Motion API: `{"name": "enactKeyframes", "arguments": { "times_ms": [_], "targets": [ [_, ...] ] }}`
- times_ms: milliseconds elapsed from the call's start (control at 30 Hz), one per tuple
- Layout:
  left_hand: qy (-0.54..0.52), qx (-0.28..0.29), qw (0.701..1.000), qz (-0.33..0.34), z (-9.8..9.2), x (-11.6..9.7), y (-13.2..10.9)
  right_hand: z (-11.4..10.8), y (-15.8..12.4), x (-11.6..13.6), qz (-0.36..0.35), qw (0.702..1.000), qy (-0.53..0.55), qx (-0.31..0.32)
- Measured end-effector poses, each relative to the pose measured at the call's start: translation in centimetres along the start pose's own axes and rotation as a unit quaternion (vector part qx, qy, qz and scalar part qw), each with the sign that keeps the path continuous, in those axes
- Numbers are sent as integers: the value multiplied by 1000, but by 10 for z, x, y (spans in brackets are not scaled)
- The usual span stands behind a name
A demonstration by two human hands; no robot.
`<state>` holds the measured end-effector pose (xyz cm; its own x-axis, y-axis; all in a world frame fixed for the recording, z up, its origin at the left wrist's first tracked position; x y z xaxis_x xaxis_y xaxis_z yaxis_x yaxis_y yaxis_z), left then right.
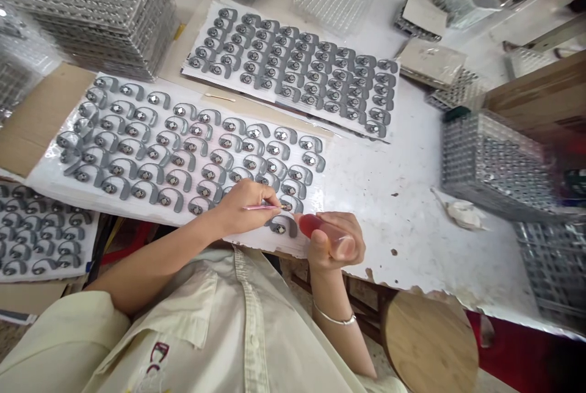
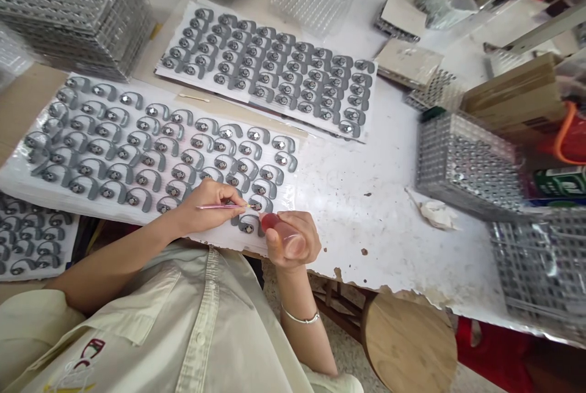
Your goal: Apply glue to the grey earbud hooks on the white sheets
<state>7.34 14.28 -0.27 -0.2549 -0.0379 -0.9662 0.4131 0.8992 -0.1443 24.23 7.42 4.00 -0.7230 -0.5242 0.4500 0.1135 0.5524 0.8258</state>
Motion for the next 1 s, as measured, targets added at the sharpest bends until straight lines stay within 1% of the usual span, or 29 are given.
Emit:
{"name": "enactKeyframes", "arguments": {
  "times_ms": [133, 367, 567, 833, 1000],
  "targets": [
    [-7, -2, 1000, -4, 0, -1, 0, -6, 1, 0, 15, 1000, 7, -24],
    [-4, -5, 1000, 3, -1, -1, 0, -1, 0, -1, 10, 1000, -12, -5],
    [-2, 1, 1000, -7, 0, -1, 1, 2, -3, -5, 8, 1000, -19, 12],
    [-22, 8, 999, -23, 0, 3, 0, 2, -1, 0, -7, 1000, -3, -2],
    [-31, 7, 999, -30, -1, 5, 1, 4, -1, 2, -10, 1000, 0, 6]
  ]
}}
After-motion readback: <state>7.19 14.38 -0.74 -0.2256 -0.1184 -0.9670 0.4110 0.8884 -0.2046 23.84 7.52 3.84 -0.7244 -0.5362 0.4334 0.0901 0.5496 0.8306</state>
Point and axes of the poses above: each hand's wrist, its own y-axis towards the middle knuckle, its own z-axis out of the palm, x = y × z, the point moved 9 cm from there along y, towards the middle knuckle, and after that the axes turned 12 degrees about -y, right-handed, at the moved point
